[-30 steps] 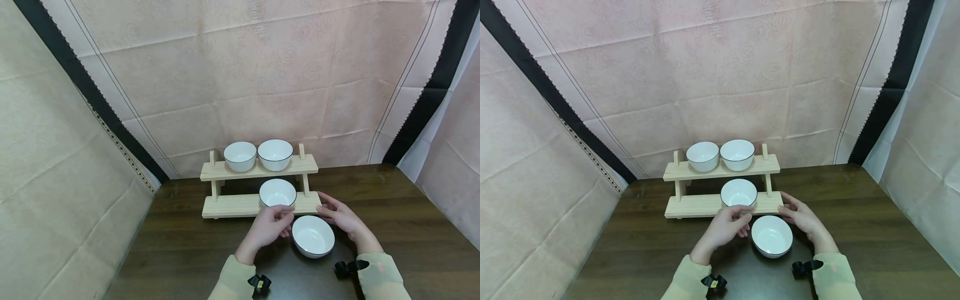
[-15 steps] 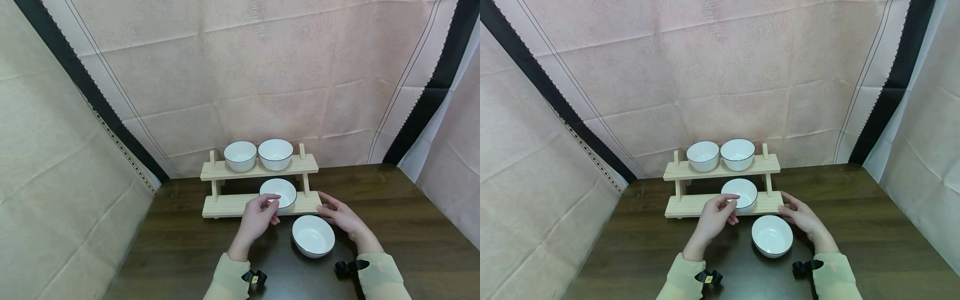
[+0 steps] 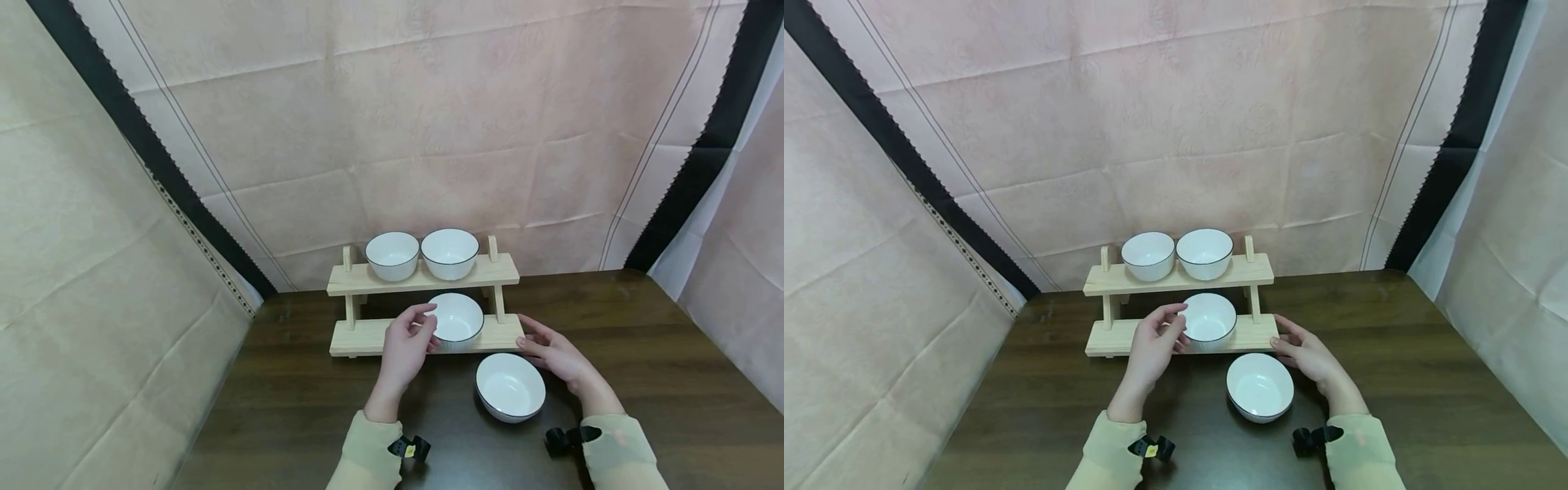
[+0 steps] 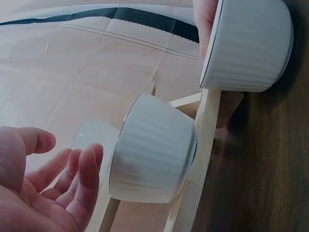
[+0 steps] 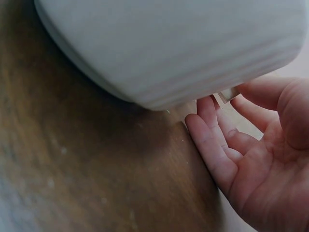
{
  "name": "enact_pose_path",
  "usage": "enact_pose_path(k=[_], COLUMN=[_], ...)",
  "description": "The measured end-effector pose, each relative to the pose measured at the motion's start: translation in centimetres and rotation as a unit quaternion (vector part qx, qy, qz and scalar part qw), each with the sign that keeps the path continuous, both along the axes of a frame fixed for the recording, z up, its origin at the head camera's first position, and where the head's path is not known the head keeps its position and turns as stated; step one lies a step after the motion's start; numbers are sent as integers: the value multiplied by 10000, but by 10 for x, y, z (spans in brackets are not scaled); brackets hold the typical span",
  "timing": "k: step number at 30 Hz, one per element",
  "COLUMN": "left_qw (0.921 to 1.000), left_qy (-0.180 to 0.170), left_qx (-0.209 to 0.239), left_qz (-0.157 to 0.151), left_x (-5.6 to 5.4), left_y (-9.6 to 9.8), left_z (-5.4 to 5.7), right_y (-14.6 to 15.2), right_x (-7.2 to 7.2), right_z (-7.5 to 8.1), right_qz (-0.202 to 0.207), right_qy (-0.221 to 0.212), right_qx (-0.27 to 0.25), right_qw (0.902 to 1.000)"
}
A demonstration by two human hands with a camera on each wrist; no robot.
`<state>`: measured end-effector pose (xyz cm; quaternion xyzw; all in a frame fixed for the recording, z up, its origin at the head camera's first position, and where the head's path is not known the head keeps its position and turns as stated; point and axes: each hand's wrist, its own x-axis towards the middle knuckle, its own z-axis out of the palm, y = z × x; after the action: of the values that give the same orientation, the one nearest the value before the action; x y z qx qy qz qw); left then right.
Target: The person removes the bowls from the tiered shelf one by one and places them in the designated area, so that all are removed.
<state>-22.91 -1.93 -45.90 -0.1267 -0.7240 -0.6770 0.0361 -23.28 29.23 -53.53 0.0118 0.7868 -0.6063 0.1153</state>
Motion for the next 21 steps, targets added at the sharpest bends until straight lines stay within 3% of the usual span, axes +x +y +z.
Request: enact_pose_path(k=[5, 11, 13, 19, 21], left_qw=[9999, 9994, 9989, 9960, 9950], left_qy=[-62, 51, 50, -12, 20], left_qx=[-105, -273, -353, -720, -837], left_qz=[62, 194, 305, 527, 548], left_x=[-2, 7, 8, -14, -17], left_y=[1, 1, 0, -1, -2], left_z=[0, 17, 18, -18, -23], right_y=[0, -1, -1, -1, 0], right_x=[1, 0, 1, 0, 0], right_z=[0, -1, 0, 1, 1], right_qz=[-7, -16, -25, -52, -81], right_qy=[6, -1, 3, -10, -28], right_qx=[-27, 6, 18, 31, 38], right_qw=[10000, 10000, 10000, 10000, 10000])
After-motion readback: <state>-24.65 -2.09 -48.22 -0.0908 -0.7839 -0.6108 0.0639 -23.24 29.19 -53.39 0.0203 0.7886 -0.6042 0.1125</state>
